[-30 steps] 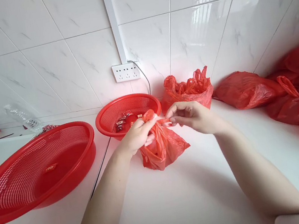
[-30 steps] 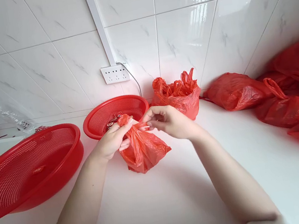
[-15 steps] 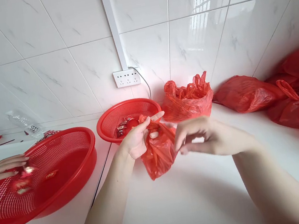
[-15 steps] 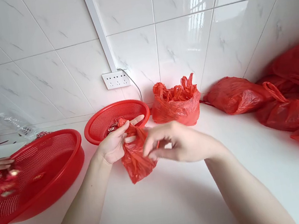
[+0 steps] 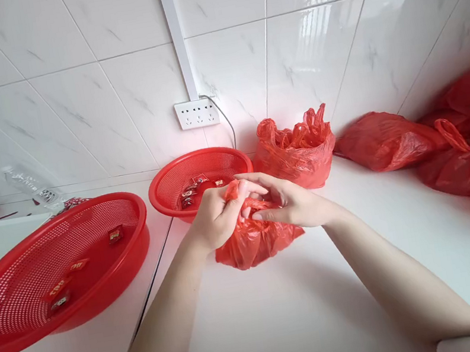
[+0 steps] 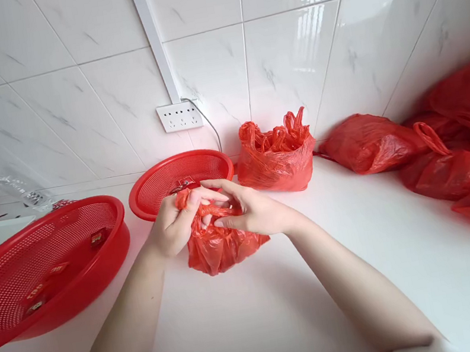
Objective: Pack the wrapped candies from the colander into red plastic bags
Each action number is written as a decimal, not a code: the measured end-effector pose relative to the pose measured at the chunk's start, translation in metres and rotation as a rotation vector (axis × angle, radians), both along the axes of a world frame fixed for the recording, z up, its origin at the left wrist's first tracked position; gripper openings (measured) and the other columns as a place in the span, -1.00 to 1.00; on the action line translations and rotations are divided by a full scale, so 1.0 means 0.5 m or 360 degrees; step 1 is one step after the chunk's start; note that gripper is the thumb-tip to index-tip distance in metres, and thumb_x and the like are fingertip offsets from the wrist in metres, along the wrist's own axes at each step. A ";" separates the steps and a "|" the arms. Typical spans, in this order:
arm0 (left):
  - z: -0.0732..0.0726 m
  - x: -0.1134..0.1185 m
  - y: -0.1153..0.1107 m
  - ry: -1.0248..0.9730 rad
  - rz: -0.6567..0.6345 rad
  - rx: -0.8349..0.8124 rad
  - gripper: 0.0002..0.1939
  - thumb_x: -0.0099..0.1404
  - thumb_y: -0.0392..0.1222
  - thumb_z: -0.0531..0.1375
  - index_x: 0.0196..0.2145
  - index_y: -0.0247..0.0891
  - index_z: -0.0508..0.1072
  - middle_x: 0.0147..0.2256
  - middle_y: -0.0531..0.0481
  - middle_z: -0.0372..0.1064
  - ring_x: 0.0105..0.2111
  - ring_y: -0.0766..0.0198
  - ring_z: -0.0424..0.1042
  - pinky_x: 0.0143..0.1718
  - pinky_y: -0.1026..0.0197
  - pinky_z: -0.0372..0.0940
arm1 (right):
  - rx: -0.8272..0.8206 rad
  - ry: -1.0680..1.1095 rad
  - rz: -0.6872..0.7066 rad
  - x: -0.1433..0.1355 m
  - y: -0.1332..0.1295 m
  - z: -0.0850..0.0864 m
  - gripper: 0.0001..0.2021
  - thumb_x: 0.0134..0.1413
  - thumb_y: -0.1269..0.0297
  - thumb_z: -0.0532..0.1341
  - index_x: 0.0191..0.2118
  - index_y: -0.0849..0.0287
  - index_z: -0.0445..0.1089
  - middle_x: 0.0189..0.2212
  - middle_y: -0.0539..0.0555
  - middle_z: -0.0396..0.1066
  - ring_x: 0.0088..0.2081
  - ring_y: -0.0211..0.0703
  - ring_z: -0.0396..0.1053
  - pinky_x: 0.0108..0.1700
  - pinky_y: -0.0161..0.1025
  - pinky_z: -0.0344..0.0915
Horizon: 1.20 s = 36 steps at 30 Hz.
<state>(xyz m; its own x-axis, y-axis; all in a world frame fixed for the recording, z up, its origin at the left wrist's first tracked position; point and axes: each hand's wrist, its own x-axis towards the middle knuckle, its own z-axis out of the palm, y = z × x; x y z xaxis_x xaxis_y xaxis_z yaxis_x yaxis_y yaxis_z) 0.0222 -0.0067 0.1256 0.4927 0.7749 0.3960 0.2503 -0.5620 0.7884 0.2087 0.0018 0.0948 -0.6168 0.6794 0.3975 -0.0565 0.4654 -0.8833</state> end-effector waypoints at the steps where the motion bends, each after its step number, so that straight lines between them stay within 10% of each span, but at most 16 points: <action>1: -0.004 0.000 0.003 -0.0013 0.0087 0.0106 -0.54 0.40 0.06 -0.06 -0.20 -0.26 0.54 -0.52 0.00 0.37 -0.49 0.32 0.36 -0.37 0.26 0.26 | 0.0021 -0.0003 -0.0056 -0.005 -0.001 -0.003 -0.43 0.09 0.41 0.21 0.22 0.08 0.11 -0.16 0.06 0.36 -0.13 -0.18 0.37 -0.06 -0.15 0.35; 12: -0.015 0.002 0.022 -0.0040 0.0354 0.0340 -0.61 0.41 -0.03 -0.05 -0.14 -0.24 0.51 -0.27 -0.08 0.50 -0.25 0.23 0.45 -0.16 0.20 0.28 | 0.0182 -0.0377 -0.0483 -0.021 0.000 -0.020 -0.95 -0.02 0.41 0.12 -0.45 0.20 0.27 -0.52 -0.08 0.19 -0.47 -0.32 0.10 -0.42 -0.33 0.11; 25: -0.021 0.011 0.026 -0.0099 -0.0041 -0.0614 -0.61 0.27 0.06 0.16 -0.05 -0.20 0.46 -0.42 0.00 0.40 -0.44 0.33 0.38 -0.41 0.26 0.31 | 0.0396 -0.0620 -0.0662 -0.012 -0.002 -0.013 -0.95 -0.10 0.41 0.12 -0.49 0.17 0.31 -0.62 -0.11 0.10 -0.56 -0.35 -0.01 -0.49 -0.34 -0.01; 32: -0.029 0.004 0.034 -0.0084 -0.0001 -0.0723 -0.61 0.25 0.00 0.18 -0.03 -0.22 0.51 -0.44 -0.06 0.51 -0.26 0.17 0.50 -0.07 0.05 0.34 | 0.0854 -0.1155 -0.1397 -0.031 0.007 -0.048 -0.92 0.02 0.25 0.15 -0.36 0.12 0.28 -0.60 0.01 0.31 -0.62 -0.24 0.11 -0.52 -0.28 -0.13; 36: -0.037 0.002 0.044 0.0008 0.0058 -0.0636 -0.74 0.10 -0.20 0.27 -0.21 -0.23 0.58 -0.33 -0.08 0.54 -0.20 0.09 0.50 -0.09 0.04 0.36 | 0.0774 -0.1053 -0.1434 -0.029 0.013 -0.050 -0.85 -0.01 0.22 0.18 -0.42 0.11 0.18 -0.59 0.01 0.32 -0.60 -0.22 0.15 -0.53 -0.30 -0.10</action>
